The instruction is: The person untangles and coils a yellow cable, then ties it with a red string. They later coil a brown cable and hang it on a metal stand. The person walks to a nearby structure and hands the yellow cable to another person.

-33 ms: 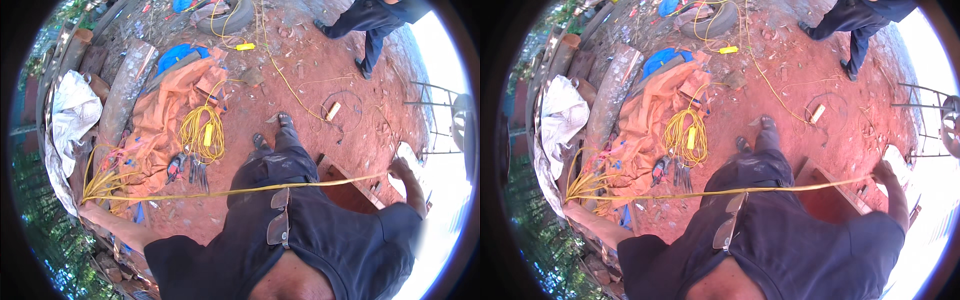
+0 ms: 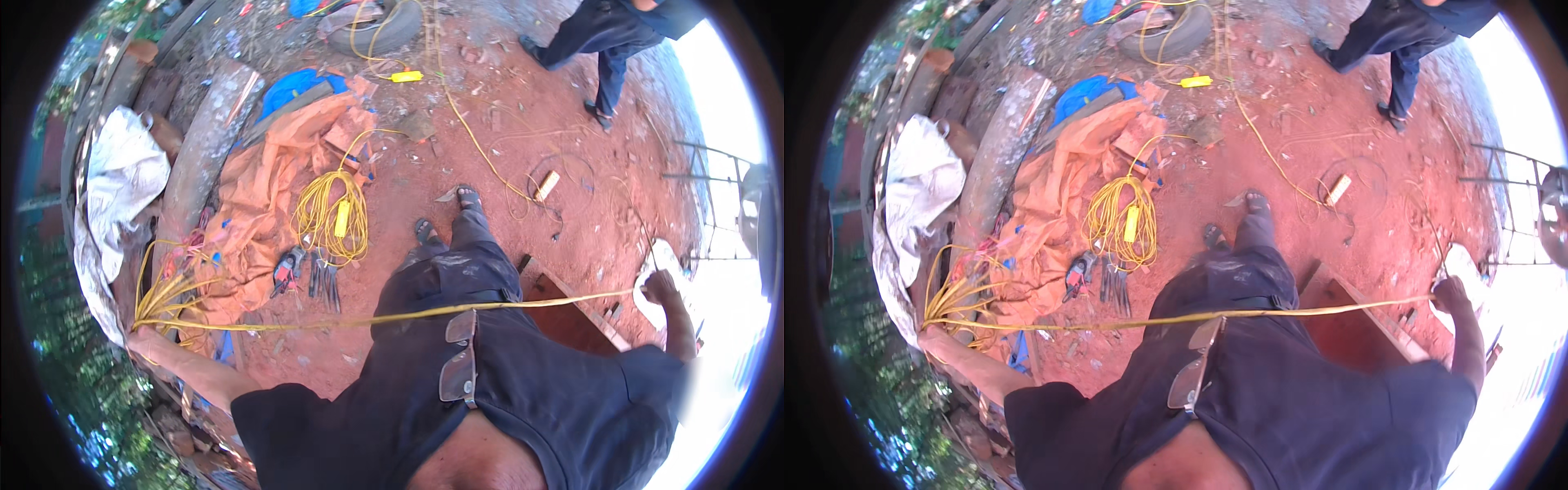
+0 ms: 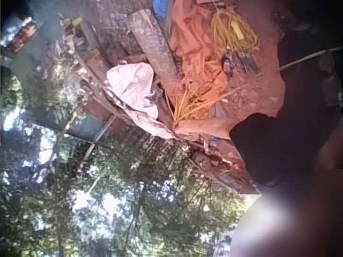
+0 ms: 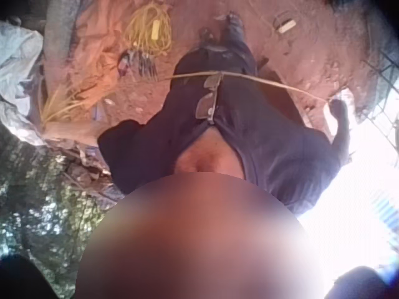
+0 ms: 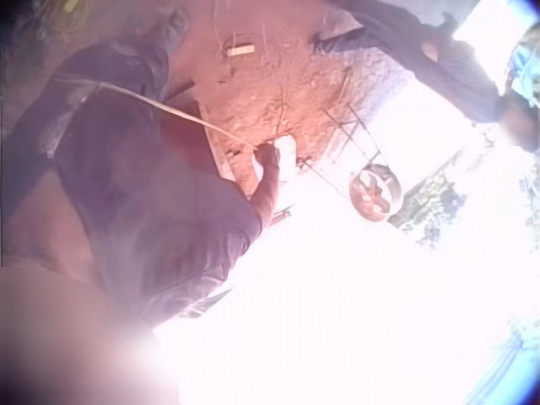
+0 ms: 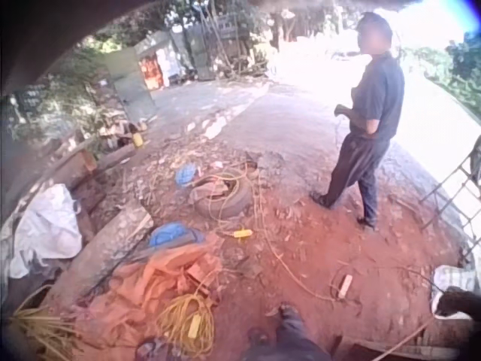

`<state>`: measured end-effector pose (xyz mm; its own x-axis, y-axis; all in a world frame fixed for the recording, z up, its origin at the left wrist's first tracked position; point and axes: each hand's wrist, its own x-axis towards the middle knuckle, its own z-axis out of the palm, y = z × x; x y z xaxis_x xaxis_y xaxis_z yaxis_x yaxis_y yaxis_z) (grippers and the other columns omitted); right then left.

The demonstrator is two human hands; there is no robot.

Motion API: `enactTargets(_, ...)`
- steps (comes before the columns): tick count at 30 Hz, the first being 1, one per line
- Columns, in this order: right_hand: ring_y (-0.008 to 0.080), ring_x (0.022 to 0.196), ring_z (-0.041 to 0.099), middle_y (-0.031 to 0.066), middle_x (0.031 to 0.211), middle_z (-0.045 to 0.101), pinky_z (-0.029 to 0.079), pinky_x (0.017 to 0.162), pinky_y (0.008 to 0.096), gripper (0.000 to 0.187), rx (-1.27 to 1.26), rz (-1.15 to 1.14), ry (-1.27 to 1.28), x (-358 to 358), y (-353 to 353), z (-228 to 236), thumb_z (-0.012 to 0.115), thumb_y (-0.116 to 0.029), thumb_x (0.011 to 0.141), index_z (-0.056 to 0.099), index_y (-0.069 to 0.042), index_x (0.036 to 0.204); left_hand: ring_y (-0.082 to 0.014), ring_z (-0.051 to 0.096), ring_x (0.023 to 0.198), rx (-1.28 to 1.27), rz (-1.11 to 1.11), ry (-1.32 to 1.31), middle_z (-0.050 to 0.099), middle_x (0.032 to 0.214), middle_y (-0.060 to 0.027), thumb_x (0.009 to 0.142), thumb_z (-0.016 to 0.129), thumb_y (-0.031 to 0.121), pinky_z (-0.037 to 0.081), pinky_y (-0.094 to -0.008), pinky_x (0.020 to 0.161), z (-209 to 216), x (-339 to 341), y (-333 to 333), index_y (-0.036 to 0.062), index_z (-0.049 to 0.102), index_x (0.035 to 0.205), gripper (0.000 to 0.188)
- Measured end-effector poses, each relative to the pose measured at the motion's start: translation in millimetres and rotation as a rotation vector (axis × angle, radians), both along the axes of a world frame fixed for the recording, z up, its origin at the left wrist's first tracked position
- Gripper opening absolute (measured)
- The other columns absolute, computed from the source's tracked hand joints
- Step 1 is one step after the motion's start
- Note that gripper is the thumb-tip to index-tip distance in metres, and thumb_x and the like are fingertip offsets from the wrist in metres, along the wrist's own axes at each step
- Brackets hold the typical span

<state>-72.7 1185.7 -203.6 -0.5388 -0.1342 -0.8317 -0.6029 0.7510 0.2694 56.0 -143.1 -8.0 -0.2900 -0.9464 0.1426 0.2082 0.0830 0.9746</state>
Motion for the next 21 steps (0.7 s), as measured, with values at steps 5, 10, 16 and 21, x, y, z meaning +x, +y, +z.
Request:
enactTargets(5,0.0403,0.065,0.064,0.0235,0.065,0.064,0.049,0.072,0.0512,0.050,-0.039,-0.380,0.252,28.0,61.1,7.9,0.063,-0.044,0.088,0.071,0.003,0.073,-0.0177,0.052,0.056,0.210,0.216,0.022,0.053,0.067,-0.0016,0.100,0.051,0.017,0.050,-0.0365,0.065,-16.9,14.1,29.4,0.0104,0.053,0.079,0.022)
enactTargets(10,0.0279,0.054,0.049,0.0200,0.058,0.051,0.035,0.052,0.0480,0.051,-0.713,-0.671,0.360,-68.0,-84.3,-0.4,0.061,-0.042,0.095,0.059,0.004,0.074,-0.0183,0.049,0.056,0.277,0.185,0.245,0.049,0.063,-0.0005,0.103,0.051,0.021,0.051,-0.0410,0.068,-24.8,41.8,89.2,0.0146,0.047,0.075,0.029)
enactTargets(16,0.0400,0.057,0.050,0.0213,0.068,0.050,0.039,0.053,0.0456,0.015,-1.113,-0.271,0.041,-142.4,-381.1,51.9,0.048,-0.010,0.095,0.052,0.000,0.086,-0.0159,0.056,0.070,0.407,-0.168,0.327,0.053,0.071,0.0039,0.104,0.052,0.027,0.050,-0.0402,0.071,-55.3,44.5,191.0,0.0149,0.055,0.084,0.023)
enactTargets(21,0.0408,0.074,0.063,0.0195,0.081,0.061,0.049,0.059,0.0465,0.009,-1.266,0.252,-0.172,-141.5,-569.0,92.7,0.060,-0.002,0.085,0.061,0.000,0.094,-0.0208,0.065,0.091,0.449,-0.559,0.138,0.064,0.086,-0.0015,0.099,0.062,0.024,0.055,-0.0396,0.076,-91.2,-12.2,284.8,0.0098,0.061,0.099,0.014)
